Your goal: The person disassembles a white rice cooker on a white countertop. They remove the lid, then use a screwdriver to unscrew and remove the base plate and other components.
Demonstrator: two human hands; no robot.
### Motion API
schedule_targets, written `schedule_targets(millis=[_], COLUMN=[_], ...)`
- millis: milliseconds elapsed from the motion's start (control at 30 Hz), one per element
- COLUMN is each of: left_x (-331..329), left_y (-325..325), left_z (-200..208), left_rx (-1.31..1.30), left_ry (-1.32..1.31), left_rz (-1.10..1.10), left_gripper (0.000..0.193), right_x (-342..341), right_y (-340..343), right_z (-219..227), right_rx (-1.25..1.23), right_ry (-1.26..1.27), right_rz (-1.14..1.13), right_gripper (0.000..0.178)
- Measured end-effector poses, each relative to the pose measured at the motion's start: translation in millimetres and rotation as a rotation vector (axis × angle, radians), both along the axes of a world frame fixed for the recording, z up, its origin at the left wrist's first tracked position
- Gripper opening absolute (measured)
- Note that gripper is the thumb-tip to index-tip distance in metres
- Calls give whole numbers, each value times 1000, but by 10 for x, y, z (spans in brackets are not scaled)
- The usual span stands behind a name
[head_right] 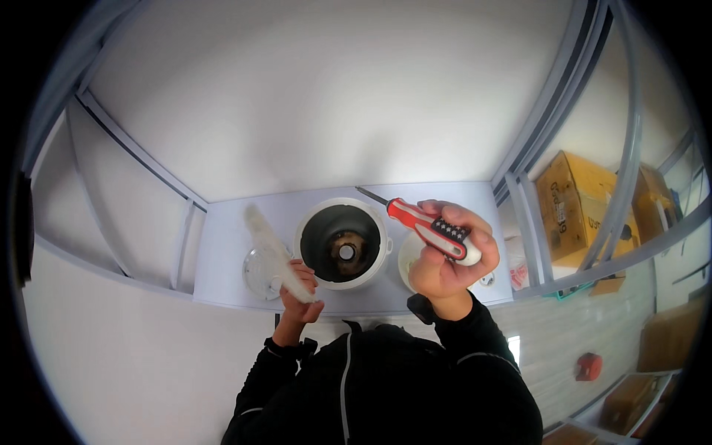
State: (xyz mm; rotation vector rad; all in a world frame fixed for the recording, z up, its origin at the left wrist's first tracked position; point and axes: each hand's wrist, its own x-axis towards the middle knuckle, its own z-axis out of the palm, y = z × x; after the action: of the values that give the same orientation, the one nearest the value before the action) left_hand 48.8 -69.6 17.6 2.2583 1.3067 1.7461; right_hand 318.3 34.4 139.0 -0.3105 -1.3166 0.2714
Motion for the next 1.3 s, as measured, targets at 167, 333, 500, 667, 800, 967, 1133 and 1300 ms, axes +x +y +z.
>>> schedule_targets(millis=[167, 333, 500, 667, 800, 967, 1133, 1300], left_x=[170, 201, 209, 79, -160, -139, 172, 354], left_y=[107, 117, 69, 14, 198, 166, 145, 42], left_z=[146, 218, 297, 530, 371, 425, 297, 152], left_rx=[-59, -77, -247, -433, -531, -689, -718, -620], left_ry=[160, 244, 397, 503, 323, 322, 206, 228], left_rz=[48, 109, 136, 282, 366, 343, 540, 669], left_gripper=[29, 22, 23, 53, 85, 96, 94, 95], right_x=[79, 96, 94, 100, 82, 62, 27, 40], right_y=[31, -3, -32, -34, -18, 6, -26, -15], right_z=[1, 41, -63, -65, -110, -200, -169, -165], right_rx=[60, 1, -52, -77, -110, -148, -157, -114], right_ry=[18, -48, -103, -125, -113, -135, -124, -128], right_rz=[-3, 70, 148, 174, 208, 240, 249, 264], right_gripper=[57, 60, 58, 59, 60, 60, 59, 58])
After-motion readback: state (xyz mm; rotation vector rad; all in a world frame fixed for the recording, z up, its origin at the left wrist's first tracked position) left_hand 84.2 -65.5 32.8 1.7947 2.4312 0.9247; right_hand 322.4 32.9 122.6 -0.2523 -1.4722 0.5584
